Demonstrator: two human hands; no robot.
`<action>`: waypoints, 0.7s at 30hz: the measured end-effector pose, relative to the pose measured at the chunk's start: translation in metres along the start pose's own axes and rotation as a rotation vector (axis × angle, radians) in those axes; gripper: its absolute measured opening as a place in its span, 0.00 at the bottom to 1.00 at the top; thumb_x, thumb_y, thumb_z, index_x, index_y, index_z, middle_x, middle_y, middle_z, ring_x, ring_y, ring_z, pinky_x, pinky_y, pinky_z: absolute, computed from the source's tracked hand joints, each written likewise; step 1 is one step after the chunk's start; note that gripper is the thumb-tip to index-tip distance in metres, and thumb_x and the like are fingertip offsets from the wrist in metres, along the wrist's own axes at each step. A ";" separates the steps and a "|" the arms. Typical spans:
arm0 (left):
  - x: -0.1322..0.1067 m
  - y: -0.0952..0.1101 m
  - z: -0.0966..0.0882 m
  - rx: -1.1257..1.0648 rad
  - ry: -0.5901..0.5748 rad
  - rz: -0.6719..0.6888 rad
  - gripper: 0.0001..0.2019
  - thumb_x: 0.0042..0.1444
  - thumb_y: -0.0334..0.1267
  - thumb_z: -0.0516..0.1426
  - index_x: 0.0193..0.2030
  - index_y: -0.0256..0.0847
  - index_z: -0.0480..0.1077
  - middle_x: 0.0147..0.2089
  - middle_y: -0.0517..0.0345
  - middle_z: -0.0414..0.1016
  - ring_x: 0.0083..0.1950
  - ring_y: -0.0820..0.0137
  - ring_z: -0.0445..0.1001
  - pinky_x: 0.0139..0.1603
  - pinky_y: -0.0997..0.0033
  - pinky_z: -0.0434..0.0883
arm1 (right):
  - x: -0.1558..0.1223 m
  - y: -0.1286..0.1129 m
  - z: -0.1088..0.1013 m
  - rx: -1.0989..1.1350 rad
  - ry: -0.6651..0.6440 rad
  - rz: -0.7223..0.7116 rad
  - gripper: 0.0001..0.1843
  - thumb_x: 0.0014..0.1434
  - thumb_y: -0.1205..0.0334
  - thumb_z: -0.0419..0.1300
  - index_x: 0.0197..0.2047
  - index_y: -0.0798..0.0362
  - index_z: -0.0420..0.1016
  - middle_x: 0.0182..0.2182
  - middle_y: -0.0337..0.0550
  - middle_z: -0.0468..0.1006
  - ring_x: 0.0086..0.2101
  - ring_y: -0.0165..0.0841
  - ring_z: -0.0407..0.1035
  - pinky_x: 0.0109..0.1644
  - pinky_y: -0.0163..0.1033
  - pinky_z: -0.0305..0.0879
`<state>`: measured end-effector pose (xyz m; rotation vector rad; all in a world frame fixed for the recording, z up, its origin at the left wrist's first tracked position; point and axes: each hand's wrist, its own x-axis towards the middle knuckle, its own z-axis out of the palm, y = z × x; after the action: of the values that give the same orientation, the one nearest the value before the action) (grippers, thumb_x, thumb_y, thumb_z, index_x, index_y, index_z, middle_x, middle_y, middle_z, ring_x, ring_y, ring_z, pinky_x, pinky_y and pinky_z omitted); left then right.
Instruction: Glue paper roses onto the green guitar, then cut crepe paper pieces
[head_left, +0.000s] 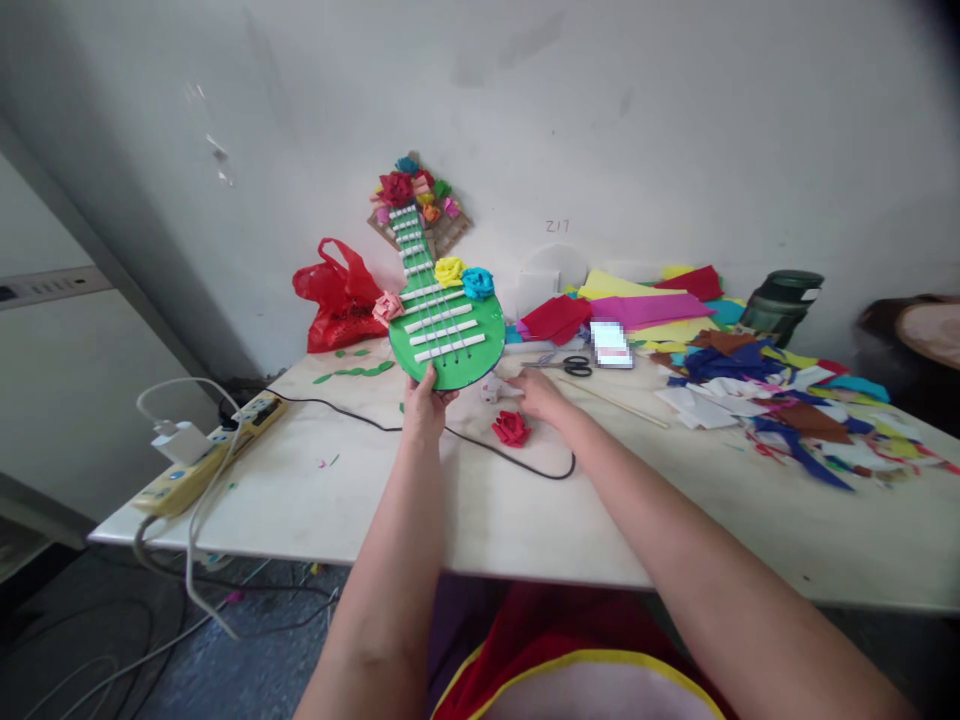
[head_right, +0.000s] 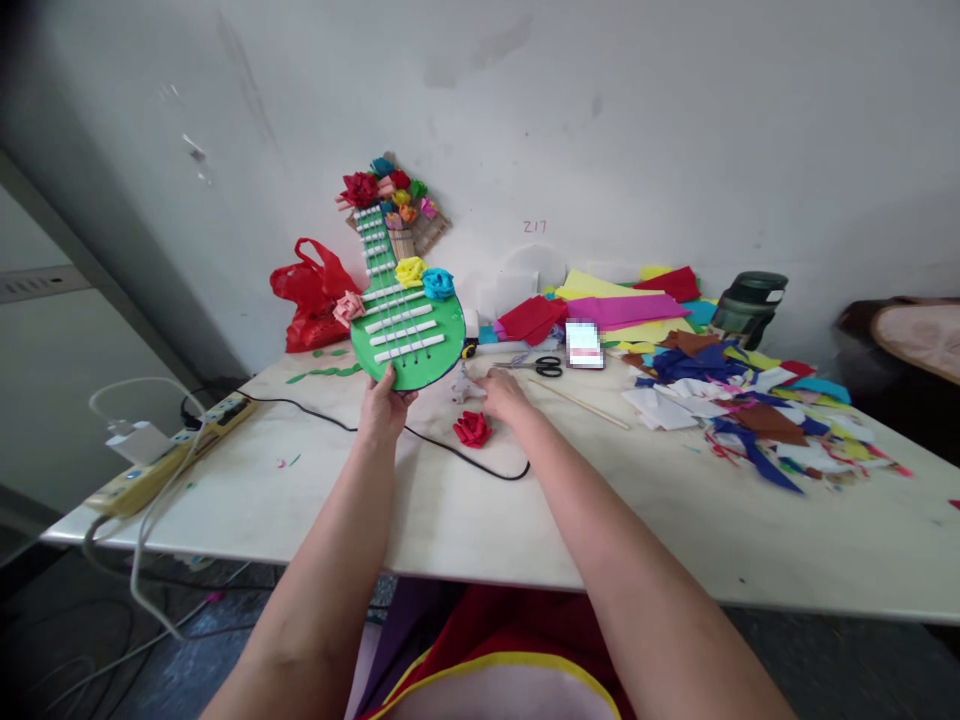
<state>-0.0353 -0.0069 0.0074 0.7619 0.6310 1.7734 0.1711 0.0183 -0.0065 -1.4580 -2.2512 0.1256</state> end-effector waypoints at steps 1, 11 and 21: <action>0.000 0.000 0.000 0.001 0.000 -0.004 0.23 0.42 0.41 0.64 0.46 0.45 0.64 0.35 0.60 0.72 0.25 0.75 0.72 0.22 0.76 0.70 | -0.003 -0.001 -0.003 -0.060 0.043 0.003 0.20 0.51 0.67 0.54 0.48 0.52 0.73 0.45 0.49 0.72 0.48 0.40 0.62 0.54 0.44 0.57; -0.002 0.000 0.001 -0.001 0.001 0.007 0.23 0.40 0.41 0.65 0.44 0.44 0.65 0.33 0.61 0.72 0.24 0.75 0.71 0.20 0.76 0.70 | -0.023 -0.016 -0.036 0.034 -0.139 -0.023 0.26 0.49 0.60 0.57 0.54 0.48 0.69 0.38 0.38 0.77 0.36 0.33 0.69 0.39 0.33 0.62; -0.001 -0.002 0.001 0.011 -0.017 0.003 0.23 0.40 0.41 0.65 0.44 0.44 0.65 0.33 0.61 0.72 0.24 0.75 0.71 0.21 0.76 0.70 | -0.018 -0.027 -0.027 0.161 -0.368 0.018 0.32 0.42 0.66 0.56 0.54 0.44 0.69 0.39 0.38 0.78 0.34 0.34 0.71 0.34 0.33 0.63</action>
<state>-0.0332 -0.0070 0.0058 0.7850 0.6291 1.7652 0.1652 -0.0138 0.0202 -1.4640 -2.4426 0.6112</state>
